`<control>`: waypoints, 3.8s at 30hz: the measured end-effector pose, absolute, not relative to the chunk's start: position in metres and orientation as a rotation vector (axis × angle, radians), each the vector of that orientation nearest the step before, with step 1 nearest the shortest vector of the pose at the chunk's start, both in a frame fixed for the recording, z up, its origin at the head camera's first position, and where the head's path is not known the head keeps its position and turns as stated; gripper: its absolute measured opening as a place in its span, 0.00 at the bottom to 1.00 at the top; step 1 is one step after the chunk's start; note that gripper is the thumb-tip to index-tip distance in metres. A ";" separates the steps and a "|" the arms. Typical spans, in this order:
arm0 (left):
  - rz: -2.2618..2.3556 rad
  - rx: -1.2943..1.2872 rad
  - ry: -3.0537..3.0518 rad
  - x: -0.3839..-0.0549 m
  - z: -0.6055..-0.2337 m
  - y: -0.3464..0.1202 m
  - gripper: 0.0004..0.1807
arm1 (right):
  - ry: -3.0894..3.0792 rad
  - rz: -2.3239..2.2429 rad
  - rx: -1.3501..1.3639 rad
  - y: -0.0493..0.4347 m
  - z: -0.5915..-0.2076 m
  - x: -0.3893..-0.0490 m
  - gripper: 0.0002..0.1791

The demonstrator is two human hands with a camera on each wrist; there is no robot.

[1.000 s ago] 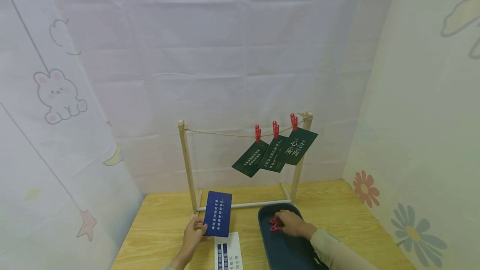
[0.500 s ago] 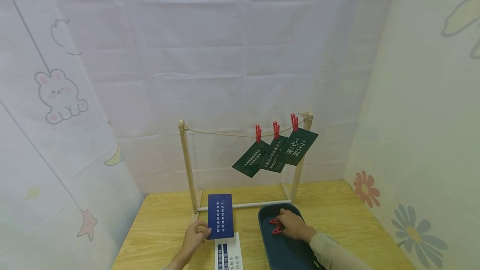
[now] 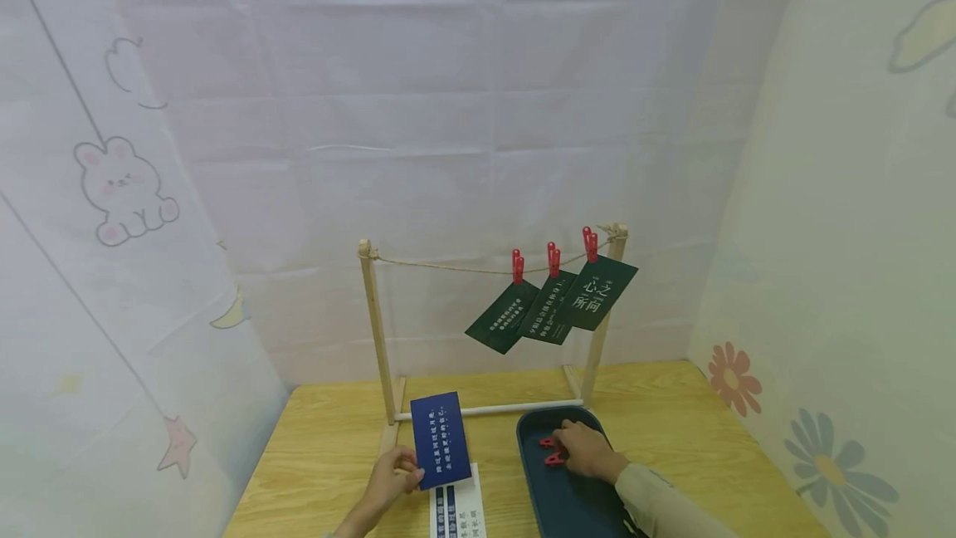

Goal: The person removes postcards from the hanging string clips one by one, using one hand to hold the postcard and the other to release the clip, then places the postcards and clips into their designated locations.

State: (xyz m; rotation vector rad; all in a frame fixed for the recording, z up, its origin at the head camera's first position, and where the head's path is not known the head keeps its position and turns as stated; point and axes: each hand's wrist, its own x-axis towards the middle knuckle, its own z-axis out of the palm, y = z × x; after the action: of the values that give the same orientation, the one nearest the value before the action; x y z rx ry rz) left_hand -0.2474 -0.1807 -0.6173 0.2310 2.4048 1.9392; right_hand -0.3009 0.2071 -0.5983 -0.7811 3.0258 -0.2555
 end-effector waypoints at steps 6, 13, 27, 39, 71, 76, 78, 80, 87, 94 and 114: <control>1.851 0.287 2.374 -0.244 -0.616 -0.184 0.10 | 3.064 -0.208 -0.781 0.206 -0.606 -0.304 0.13; 1.792 0.281 2.255 -0.237 -0.616 -0.185 0.11 | 3.076 -0.199 -0.737 0.203 -0.614 -0.305 0.14; 1.718 0.353 2.237 -0.234 -0.625 -0.188 0.07 | 3.064 -0.164 -0.676 0.200 -0.619 -0.309 0.14; 1.729 0.347 2.003 -0.224 -0.629 -0.184 0.09 | 3.050 -0.113 -0.627 0.196 -0.620 -0.307 0.12; 1.332 0.213 2.267 -0.216 -0.625 -0.176 0.08 | 3.086 -0.119 -0.684 0.199 -0.619 -0.304 0.15; 1.319 0.213 2.293 -0.216 -0.625 -0.175 0.08 | 3.077 -0.138 -0.684 0.199 -0.615 -0.301 0.15; 1.313 0.192 2.293 -0.216 -0.625 -0.175 0.08 | 3.075 -0.138 -0.693 0.199 -0.614 -0.300 0.16; 1.310 0.168 2.289 -0.215 -0.625 -0.175 0.08 | 3.072 -0.137 -0.706 0.199 -0.613 -0.299 0.16; 1.317 0.151 2.326 -0.214 -0.628 -0.176 0.09 | 3.095 -0.146 -0.786 0.198 -0.612 -0.299 0.19; 1.282 0.099 2.329 -0.216 -0.630 -0.175 0.09 | 3.091 -0.200 -0.808 0.198 -0.601 -0.296 0.17; 1.406 0.326 2.386 -0.225 -0.623 -0.170 0.11 | 3.265 -0.466 -1.255 0.197 -0.538 -0.311 0.05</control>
State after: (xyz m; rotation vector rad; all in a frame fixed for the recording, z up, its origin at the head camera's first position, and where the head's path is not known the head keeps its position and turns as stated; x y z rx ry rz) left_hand -0.2254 -0.1697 -0.6235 0.3259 2.3859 1.4059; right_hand -0.3111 0.1975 -0.5376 -1.2551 3.2652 -0.4663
